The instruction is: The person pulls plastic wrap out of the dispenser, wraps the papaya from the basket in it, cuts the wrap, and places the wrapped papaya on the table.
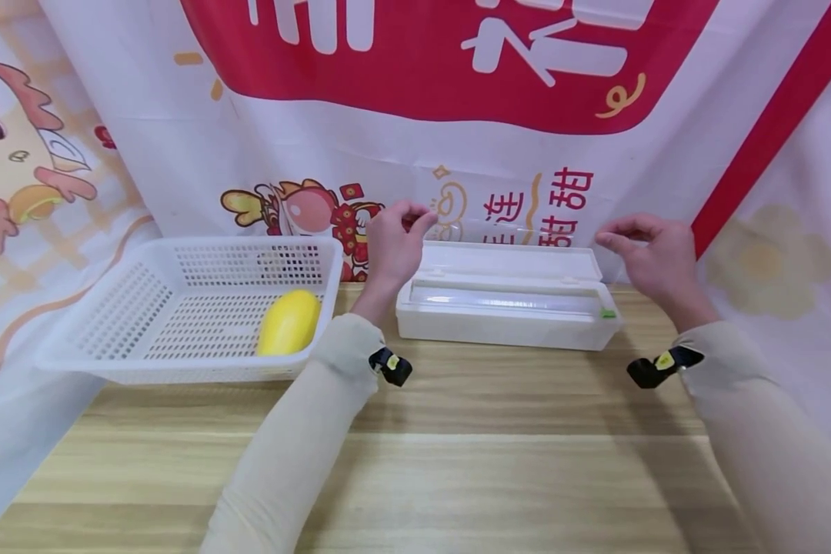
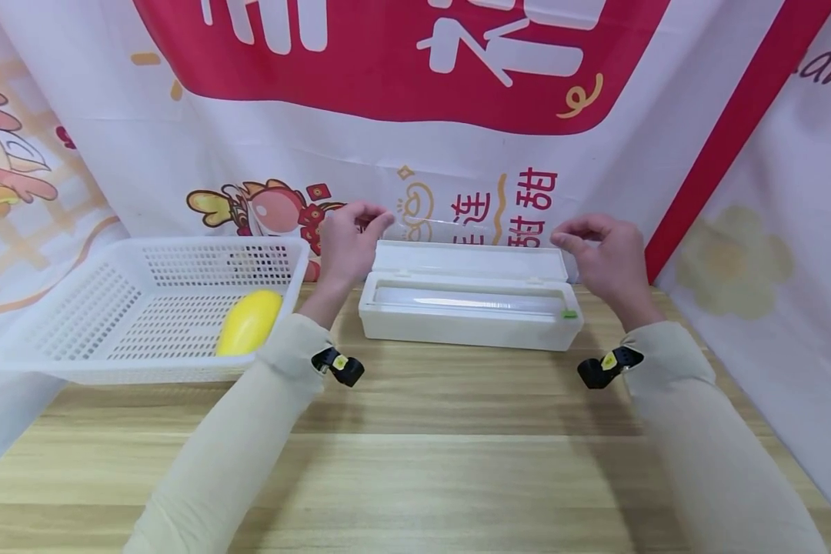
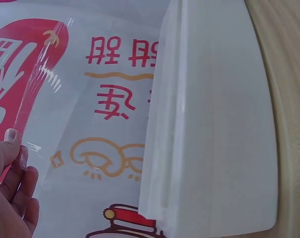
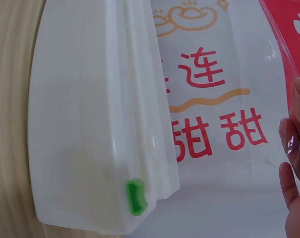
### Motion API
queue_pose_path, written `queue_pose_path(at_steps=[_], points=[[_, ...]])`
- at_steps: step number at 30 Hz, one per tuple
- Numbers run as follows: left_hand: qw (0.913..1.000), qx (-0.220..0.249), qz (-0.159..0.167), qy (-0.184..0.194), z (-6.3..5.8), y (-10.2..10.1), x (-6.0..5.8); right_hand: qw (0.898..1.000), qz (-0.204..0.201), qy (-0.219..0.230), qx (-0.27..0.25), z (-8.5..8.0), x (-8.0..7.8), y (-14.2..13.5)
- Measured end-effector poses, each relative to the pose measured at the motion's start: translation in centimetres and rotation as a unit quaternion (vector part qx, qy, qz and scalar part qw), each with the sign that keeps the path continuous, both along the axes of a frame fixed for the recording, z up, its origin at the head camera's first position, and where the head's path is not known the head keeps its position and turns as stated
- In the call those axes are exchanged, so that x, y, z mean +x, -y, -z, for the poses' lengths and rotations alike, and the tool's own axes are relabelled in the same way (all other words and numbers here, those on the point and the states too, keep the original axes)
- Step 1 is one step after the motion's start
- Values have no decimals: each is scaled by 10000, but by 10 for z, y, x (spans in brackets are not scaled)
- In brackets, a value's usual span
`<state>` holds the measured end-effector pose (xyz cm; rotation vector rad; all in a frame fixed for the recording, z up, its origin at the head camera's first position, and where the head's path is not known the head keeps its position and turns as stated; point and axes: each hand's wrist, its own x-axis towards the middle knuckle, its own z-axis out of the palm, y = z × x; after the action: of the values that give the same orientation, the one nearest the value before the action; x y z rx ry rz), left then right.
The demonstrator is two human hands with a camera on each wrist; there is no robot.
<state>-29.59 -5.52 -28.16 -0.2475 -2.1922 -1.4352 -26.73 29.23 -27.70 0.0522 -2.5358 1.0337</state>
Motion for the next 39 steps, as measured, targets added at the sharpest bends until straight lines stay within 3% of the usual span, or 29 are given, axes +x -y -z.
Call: queue_pose_path(at_steps=[9,20,26,39], points=[[9998,-29,210,54,-25,2,5,9999,81,-124,-23,-21,3,-3],[9995,-215,217,-117,-57,7,5,9994,27,-345,-75,-52,3,-4],[9989,-367,212,-188,-76,10,2,9983,-69,-425,-392,-70,3,-3],[9985,-451,136,-280,-113,13,3,9909,-294,-1168,-594,-99,4,-2]])
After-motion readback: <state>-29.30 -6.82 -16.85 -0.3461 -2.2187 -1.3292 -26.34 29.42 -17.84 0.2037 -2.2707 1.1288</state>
